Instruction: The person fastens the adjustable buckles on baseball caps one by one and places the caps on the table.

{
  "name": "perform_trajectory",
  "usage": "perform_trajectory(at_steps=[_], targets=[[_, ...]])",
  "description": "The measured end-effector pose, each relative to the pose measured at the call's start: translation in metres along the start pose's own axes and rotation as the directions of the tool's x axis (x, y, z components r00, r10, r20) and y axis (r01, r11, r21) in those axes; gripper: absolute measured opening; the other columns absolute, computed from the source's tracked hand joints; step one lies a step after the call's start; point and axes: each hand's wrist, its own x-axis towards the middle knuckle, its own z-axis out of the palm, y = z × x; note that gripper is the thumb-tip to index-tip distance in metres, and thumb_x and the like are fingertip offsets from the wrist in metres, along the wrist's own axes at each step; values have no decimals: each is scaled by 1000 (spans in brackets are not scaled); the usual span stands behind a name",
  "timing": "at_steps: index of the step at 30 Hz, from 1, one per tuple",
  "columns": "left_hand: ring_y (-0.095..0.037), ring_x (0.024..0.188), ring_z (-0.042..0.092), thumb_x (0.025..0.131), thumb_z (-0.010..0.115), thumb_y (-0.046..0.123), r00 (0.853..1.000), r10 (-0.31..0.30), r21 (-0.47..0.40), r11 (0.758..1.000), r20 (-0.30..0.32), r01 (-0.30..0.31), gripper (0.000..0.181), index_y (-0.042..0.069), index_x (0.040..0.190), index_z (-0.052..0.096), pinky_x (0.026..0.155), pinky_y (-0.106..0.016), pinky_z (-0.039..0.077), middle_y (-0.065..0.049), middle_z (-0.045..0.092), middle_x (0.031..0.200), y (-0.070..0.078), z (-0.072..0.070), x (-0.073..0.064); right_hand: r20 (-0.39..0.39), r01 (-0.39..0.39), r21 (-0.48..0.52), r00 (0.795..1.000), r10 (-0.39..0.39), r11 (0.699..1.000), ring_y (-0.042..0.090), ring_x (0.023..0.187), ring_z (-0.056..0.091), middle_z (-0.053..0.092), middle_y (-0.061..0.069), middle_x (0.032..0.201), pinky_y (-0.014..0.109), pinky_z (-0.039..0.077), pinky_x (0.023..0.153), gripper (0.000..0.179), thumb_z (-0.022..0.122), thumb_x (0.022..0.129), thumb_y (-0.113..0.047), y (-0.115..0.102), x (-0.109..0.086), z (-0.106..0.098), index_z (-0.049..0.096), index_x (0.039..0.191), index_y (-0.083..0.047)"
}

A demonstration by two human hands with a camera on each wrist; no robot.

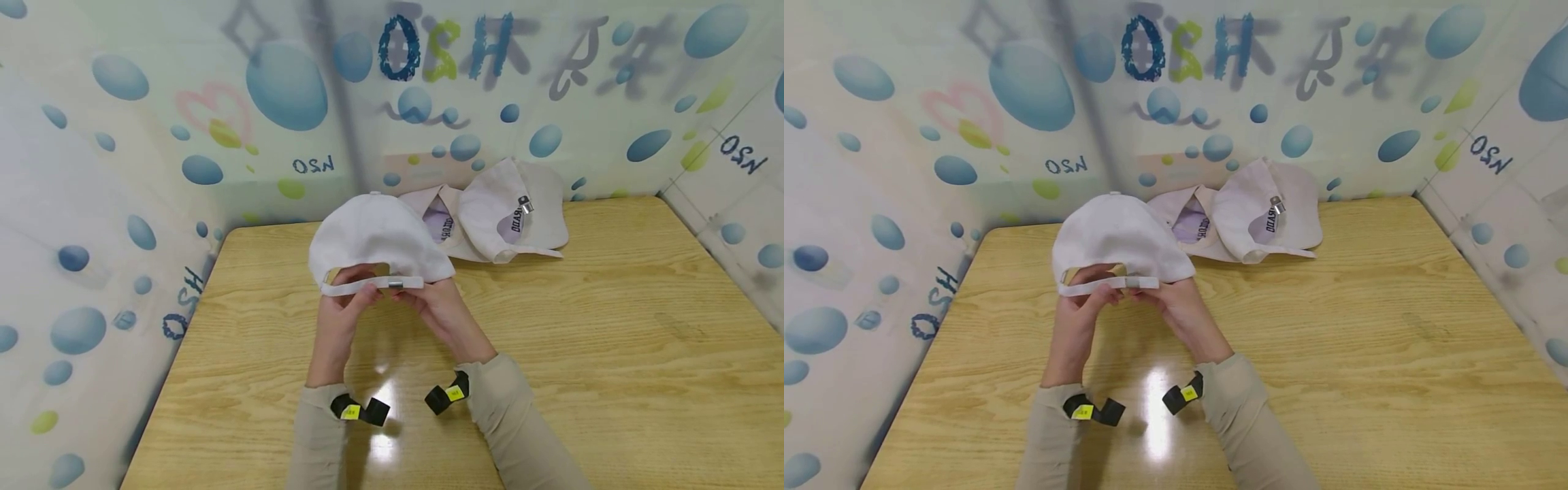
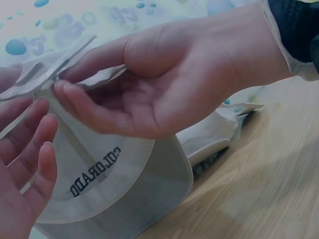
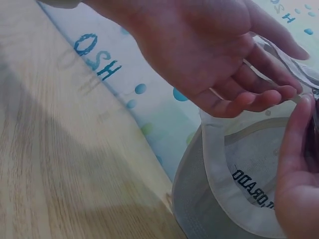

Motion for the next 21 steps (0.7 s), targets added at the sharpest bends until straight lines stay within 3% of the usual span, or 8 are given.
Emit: perform_trajectory(at_steps=[9,14,21], targets=[[-29,77,57,87,59,15,1000,23,20,1000,-20,-22,23,0,103,57,71,-42,47,-18,59,83,-3,-7,1,-31,2,49,1000,-1,999,17,71,60,55,10,88,25,50,67,20,61,81,1,-2,-1,-1,50,97,-4],[-23,73,58,85,62,14,999,0,-12,1000,-52,-1,14,2,92,58,70,-37,47,-13,60,77,-4,-6,1,-32,-3,37,999,4,999,17,71,60,55,9,89,24,50,67,21,62,81,0,-3,-1,-1,49,97,-4],[-21,72,58,84,61,10,998,17,-19,1000,-54,-18,8,3,89,58,68,-32,47,-9,60,76,-3,-4,0,-14,1,29,1000,-1,1000,17,69,59,55,9,86,24,50,66,18,61,82,0,-2,0,-1,51,96,-4]])
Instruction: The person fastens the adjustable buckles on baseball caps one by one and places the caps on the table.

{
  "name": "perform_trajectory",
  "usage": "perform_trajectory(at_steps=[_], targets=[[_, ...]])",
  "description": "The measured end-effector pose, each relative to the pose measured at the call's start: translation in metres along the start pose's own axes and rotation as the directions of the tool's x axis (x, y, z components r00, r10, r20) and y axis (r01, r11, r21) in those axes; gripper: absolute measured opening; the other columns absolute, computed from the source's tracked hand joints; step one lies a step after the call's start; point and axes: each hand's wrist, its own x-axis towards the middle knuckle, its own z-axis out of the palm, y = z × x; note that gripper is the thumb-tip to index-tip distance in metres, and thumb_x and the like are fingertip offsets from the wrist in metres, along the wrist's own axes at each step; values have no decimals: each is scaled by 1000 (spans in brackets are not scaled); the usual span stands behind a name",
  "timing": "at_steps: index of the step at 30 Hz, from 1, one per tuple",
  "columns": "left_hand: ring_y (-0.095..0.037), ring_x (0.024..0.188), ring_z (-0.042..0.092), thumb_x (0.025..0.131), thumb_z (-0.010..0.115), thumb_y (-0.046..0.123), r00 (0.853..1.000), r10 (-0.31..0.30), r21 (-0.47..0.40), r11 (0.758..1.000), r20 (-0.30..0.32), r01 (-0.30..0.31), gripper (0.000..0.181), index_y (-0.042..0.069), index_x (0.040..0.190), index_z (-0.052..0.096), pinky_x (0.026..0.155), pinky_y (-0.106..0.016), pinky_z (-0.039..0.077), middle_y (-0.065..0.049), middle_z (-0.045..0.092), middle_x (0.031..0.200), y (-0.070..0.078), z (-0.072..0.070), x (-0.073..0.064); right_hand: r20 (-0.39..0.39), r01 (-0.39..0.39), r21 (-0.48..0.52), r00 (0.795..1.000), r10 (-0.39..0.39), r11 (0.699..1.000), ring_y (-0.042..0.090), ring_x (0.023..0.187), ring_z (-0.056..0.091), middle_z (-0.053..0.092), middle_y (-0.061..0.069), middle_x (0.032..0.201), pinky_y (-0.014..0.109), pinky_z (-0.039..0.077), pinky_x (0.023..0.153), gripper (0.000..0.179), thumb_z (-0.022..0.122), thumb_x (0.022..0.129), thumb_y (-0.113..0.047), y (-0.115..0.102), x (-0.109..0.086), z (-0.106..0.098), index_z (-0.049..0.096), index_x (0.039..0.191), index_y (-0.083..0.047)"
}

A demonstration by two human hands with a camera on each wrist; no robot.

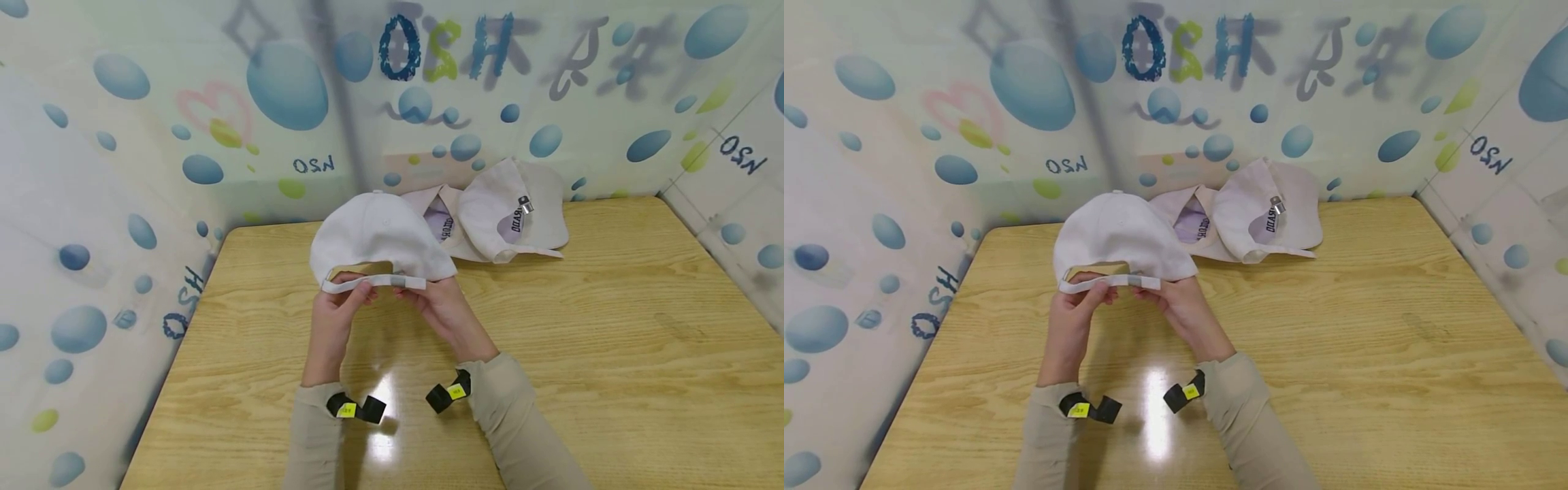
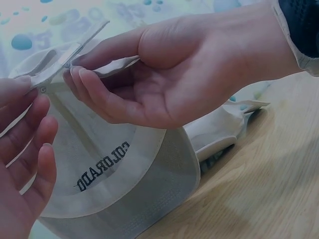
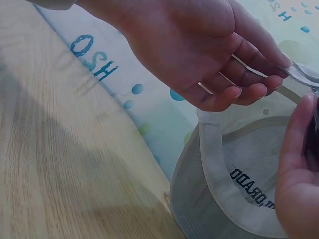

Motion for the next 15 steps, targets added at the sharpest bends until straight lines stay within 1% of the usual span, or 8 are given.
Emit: perform_trajectory(at_steps=[5,7,12,15], targets=[[-20,73,58,84,62,11,1000,-6,17,1000,3,6,9,4,88,60,69,-32,47,-8,61,76,-1,1,0,9,3,-12,1000,-3,1000,17,70,59,57,9,85,24,50,66,15,60,83,0,0,0,0,52,95,-4],[-20,73,58,84,62,11,1000,-9,21,1000,3,9,9,4,88,60,69,-32,46,-7,61,77,-1,1,0,9,4,-15,1000,-4,1000,17,71,59,57,8,85,24,50,66,16,62,82,-1,0,0,1,53,95,-4],[-19,73,57,84,61,11,1000,-7,27,1000,18,7,9,3,88,60,69,-29,46,-7,61,76,-1,3,0,14,0,-23,1000,1,1000,17,71,59,56,8,87,24,49,66,24,69,77,-7,1,0,1,53,95,-5],[-19,73,56,85,61,11,1000,-8,30,1000,30,7,8,3,88,60,69,-28,45,-6,60,76,-3,4,0,32,1,-27,999,0,1000,17,72,59,57,7,88,24,49,67,27,71,75,-11,1,0,2,53,95,-5]])
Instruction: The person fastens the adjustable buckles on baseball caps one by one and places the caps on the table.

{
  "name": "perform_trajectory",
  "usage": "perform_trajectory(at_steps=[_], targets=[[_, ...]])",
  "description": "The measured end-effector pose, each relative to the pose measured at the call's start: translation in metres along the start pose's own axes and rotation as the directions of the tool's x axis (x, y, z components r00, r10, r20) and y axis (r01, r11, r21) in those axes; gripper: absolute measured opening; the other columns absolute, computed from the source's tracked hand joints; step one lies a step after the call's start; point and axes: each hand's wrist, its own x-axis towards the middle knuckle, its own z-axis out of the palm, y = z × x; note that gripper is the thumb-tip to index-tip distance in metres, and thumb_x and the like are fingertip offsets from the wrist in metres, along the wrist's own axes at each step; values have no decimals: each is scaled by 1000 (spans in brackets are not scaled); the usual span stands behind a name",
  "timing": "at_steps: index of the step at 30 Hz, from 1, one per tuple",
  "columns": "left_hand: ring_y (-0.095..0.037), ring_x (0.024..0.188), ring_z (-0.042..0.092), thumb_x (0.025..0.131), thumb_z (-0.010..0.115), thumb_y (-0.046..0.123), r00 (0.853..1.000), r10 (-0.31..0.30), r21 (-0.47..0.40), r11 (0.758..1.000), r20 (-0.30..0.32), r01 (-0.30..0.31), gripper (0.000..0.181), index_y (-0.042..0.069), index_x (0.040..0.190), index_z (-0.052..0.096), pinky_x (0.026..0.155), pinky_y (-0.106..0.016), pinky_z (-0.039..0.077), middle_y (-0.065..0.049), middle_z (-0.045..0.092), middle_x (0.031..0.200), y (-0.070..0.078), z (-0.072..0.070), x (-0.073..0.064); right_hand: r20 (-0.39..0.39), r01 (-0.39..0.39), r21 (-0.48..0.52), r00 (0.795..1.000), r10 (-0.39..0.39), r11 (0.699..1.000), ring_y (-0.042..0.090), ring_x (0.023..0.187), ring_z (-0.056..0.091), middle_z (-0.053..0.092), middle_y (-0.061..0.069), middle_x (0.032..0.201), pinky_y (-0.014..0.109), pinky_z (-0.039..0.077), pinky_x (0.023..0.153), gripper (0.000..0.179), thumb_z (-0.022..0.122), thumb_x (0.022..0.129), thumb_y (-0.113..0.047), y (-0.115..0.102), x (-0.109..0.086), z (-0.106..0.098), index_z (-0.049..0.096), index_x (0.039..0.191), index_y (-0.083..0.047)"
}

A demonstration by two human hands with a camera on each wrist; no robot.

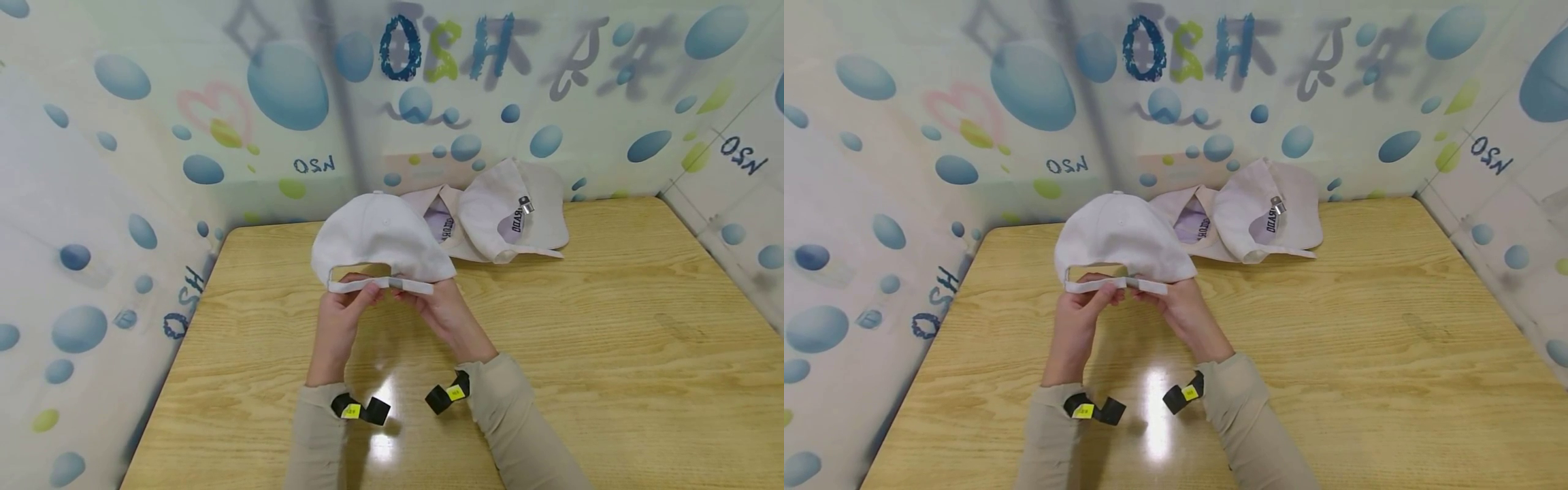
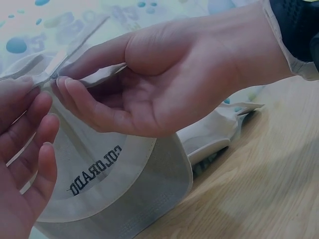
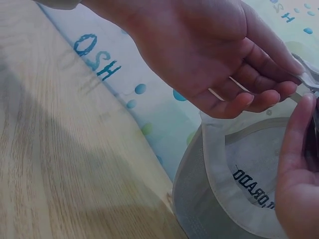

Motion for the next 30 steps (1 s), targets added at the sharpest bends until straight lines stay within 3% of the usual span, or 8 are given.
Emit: perform_trajectory(at_steps=[12,20,30], targets=[[-20,74,56,84,62,12,1000,2,17,1000,13,-2,11,1,88,60,71,-32,46,-9,60,77,-1,2,0,20,20,-35,1000,-19,999,16,72,60,59,7,88,25,50,67,16,68,78,-7,3,1,0,59,91,-6],[-20,72,56,84,62,12,1000,19,13,1000,-1,-19,13,-1,86,59,69,-30,46,-8,60,75,-1,3,0,7,35,-123,999,-34,992,16,74,60,60,7,88,26,50,69,24,70,76,-14,4,-1,3,58,95,-5],[-22,79,59,83,64,16,999,-35,32,999,2,35,23,-4,92,59,75,-36,48,-10,62,84,0,5,-1,-31,26,-176,999,-32,984,18,76,60,60,9,90,28,50,70,18,65,80,-5,4,-2,3,57,95,-3]])
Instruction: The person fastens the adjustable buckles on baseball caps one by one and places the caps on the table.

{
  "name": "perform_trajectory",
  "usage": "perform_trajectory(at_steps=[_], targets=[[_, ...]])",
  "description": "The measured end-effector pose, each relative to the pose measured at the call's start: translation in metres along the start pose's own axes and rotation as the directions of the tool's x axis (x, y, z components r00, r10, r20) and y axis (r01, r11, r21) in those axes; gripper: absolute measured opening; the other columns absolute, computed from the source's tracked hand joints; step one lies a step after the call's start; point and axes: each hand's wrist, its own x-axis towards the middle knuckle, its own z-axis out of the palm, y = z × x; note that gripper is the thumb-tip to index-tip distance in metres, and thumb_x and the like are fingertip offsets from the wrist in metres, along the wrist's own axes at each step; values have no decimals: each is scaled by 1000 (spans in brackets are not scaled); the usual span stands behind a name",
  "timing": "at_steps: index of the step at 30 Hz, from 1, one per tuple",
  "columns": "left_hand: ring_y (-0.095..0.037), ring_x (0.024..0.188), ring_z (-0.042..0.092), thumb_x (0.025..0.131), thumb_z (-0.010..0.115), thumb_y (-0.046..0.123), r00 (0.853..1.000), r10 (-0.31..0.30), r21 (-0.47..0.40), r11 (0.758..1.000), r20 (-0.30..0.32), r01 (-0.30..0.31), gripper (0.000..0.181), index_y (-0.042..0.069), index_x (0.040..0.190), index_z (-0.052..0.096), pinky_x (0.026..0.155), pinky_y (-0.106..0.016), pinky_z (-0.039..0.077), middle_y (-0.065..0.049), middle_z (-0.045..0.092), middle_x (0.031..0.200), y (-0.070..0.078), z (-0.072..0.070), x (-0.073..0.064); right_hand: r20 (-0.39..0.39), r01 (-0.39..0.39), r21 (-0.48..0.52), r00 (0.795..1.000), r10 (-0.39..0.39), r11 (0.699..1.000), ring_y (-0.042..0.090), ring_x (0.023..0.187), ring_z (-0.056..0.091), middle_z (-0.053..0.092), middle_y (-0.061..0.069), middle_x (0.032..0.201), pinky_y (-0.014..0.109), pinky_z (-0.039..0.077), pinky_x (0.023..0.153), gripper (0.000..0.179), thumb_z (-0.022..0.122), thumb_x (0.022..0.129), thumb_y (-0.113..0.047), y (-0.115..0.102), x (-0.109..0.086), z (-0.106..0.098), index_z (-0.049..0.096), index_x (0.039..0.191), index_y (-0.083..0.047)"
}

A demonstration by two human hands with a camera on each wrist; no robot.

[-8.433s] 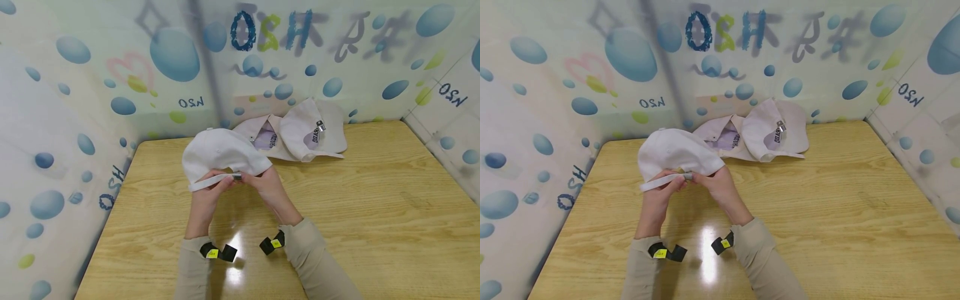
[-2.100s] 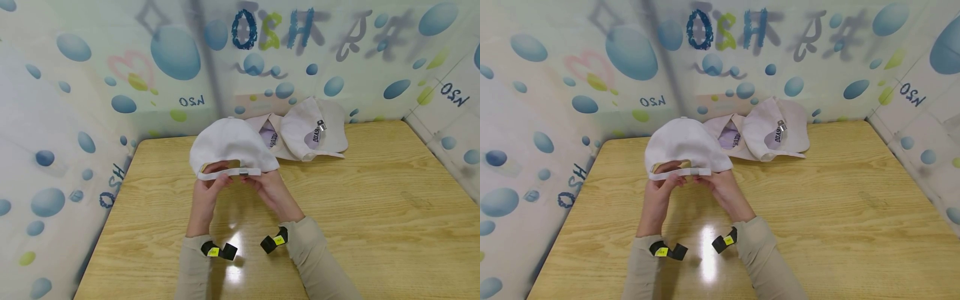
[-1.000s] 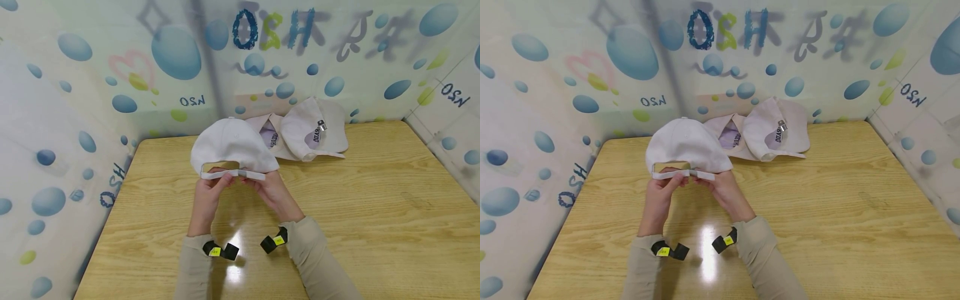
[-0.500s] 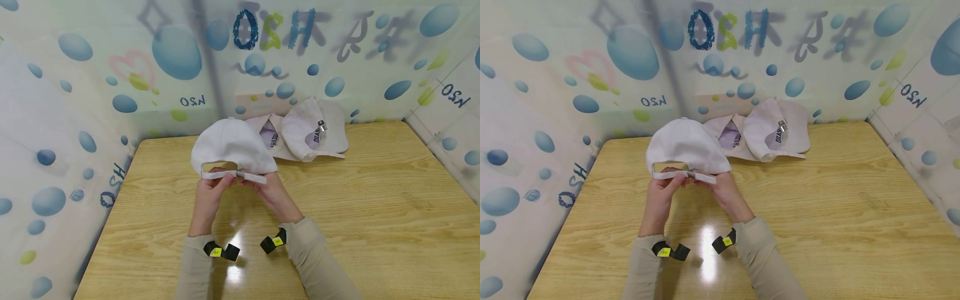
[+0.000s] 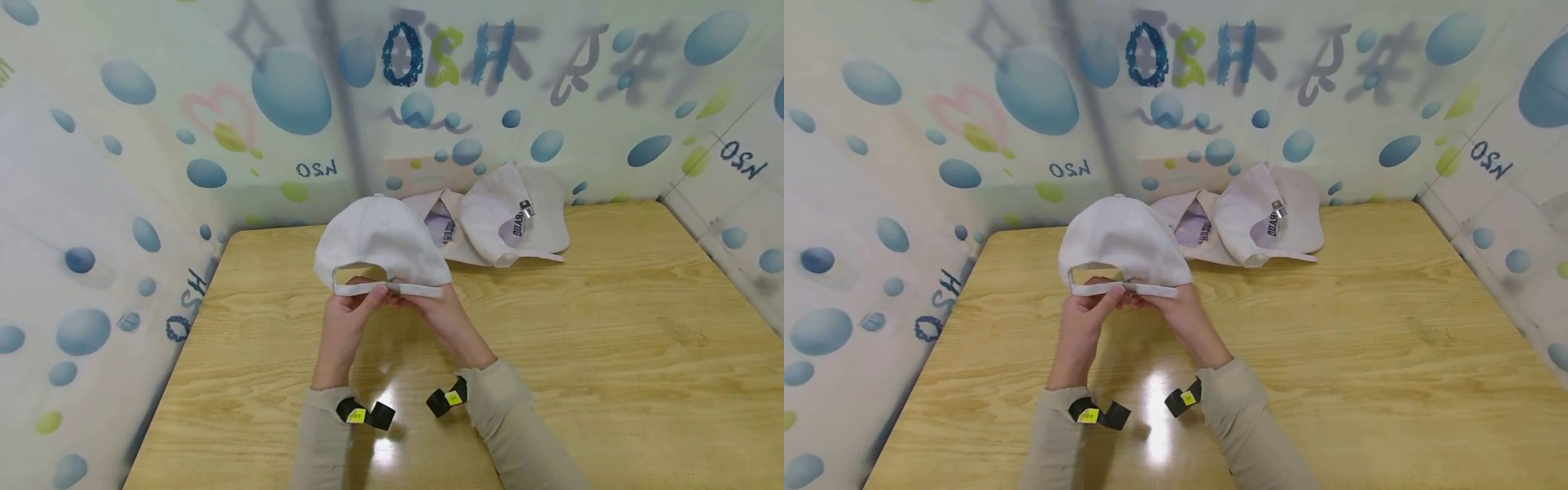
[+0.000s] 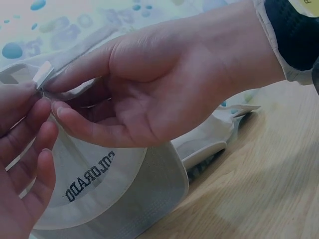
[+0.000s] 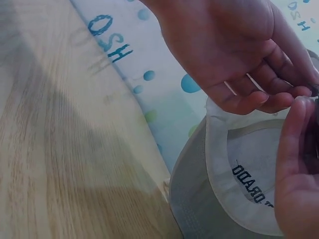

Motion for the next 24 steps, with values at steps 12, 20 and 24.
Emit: perform_trajectory(at_steps=[12,20,24], targets=[[-20,76,58,87,58,19,1000,-3,-155,988,-4,3,22,2,101,56,73,-35,47,-8,61,83,-3,-6,-3,31,20,156,999,-25,987,17,68,58,57,8,85,26,50,63,29,74,72,-12,-2,2,2,55,93,-5],[-15,69,55,86,60,14,995,96,-280,955,-37,-102,11,4,90,59,67,-26,45,-5,61,75,-17,-8,1,42,5,190,999,-13,982,17,74,57,57,8,88,24,49,64,31,74,72,-11,-2,0,2,55,96,-6],[-16,68,55,86,60,12,997,45,-248,967,-56,-58,7,5,86,59,67,-27,45,-6,60,73,-4,-5,-2,51,3,183,999,-12,983,16,74,57,57,7,89,24,49,65,28,73,74,-11,-2,0,1,56,95,-6]])
